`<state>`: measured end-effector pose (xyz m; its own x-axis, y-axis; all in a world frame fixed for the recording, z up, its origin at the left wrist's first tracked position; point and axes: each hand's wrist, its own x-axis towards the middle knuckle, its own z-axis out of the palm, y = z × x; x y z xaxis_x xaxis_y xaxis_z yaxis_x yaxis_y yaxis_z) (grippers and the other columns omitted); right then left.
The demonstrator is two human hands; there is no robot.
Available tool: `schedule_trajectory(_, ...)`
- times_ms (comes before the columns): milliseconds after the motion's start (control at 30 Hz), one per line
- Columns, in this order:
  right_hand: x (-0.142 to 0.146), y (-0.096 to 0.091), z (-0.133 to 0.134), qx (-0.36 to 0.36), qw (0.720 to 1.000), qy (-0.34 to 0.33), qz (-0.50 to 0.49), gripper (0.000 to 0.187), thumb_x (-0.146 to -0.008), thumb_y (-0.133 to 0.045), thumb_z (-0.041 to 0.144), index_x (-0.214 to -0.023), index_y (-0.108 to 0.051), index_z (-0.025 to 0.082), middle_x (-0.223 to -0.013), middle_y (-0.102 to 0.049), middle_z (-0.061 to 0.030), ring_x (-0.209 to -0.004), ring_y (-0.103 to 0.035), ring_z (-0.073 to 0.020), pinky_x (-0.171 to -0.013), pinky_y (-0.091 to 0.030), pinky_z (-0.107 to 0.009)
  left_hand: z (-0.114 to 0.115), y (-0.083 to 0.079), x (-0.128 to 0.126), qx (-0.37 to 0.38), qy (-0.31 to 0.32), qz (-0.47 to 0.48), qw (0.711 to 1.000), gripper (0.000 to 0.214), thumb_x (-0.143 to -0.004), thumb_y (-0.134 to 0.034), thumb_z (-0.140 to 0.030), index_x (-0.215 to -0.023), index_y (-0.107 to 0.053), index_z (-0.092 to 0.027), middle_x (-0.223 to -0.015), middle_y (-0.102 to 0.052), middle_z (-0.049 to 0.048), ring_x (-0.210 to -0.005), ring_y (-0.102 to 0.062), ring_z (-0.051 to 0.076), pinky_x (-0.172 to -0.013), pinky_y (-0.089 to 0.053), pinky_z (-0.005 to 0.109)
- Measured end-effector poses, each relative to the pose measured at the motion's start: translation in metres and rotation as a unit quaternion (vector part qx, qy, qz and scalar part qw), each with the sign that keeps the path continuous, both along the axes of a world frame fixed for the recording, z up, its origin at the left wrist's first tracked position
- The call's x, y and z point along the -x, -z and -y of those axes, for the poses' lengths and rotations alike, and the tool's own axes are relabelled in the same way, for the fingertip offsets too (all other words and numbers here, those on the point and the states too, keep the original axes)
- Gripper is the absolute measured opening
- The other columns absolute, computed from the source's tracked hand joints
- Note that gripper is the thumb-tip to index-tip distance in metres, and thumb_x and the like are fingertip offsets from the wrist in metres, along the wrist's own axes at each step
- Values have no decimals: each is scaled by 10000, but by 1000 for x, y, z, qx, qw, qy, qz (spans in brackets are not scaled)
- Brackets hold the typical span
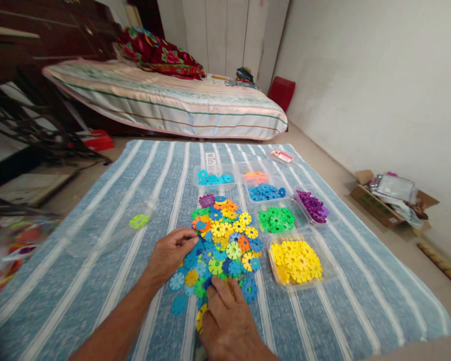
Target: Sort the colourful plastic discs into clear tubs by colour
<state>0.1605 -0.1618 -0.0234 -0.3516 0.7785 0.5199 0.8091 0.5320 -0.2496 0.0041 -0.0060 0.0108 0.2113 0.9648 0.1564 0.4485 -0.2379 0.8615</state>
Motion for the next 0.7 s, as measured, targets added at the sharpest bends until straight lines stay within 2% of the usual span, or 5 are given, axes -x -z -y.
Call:
schedule_trajectory(200, -1, -11, 0, 49, 998, 19, 31, 282, -792, -590, 377, -963, -662, 164, -1185, -624, -154, -1248, -438, -325, -1039, -349, -518, 0, -2, 0, -1, 2, -11, 1000, 212, -736, -572, -402, -757, -651, -206, -761, -641, -13, -598, -561, 110, -620, -463, 226)
schedule_trajectory(300, -5, -19, -1, 85, 996, 21, 28, 237, -775, -606, 387, -873, -668, 180, -1190, -625, -137, -1255, -432, -323, -1024, -376, -492, 0, -1, 0, -4, -1, -8, 1000, 198, -738, -574, -388, -752, -653, -207, -754, -640, -14, -586, -559, 107, -610, -462, 224)
schedule_trajectory(467, -5, -20, 0, 78, 997, 19, -4, 218, -761, -643, 394, -838, -661, 190, -1187, -629, -121, -1258, -433, -319, -1032, -361, -499, 0, 3, 1, -9, 4, -11, 1000, 195, -746, -577, -386, -763, -653, -207, -774, -639, -10, -603, -563, 107, -607, -457, 220)
schedule_trajectory(567, -3, -18, 1, 78, 997, 23, 9, 260, -753, -652, 388, -904, -662, 176, -1197, -620, -143, -1261, -426, -337, -1031, -351, -525, -1, 4, 2, -12, 7, -17, 1000, 196, -756, -572, -383, -772, -656, -207, -765, -635, -12, -597, -557, 104, -605, -451, 220)
schedule_trajectory(700, -2, -21, 1, 96, 994, 60, 13, 313, -737, -670, 396, -943, -662, 159, -1214, -607, -164, -1259, -422, -368, -1000, -371, -559, -1, 4, 2, -15, 8, -15, 1000, 195, -758, -573, -379, -775, -659, -205, -762, -638, -9, -620, -570, 113, -613, -456, 221)
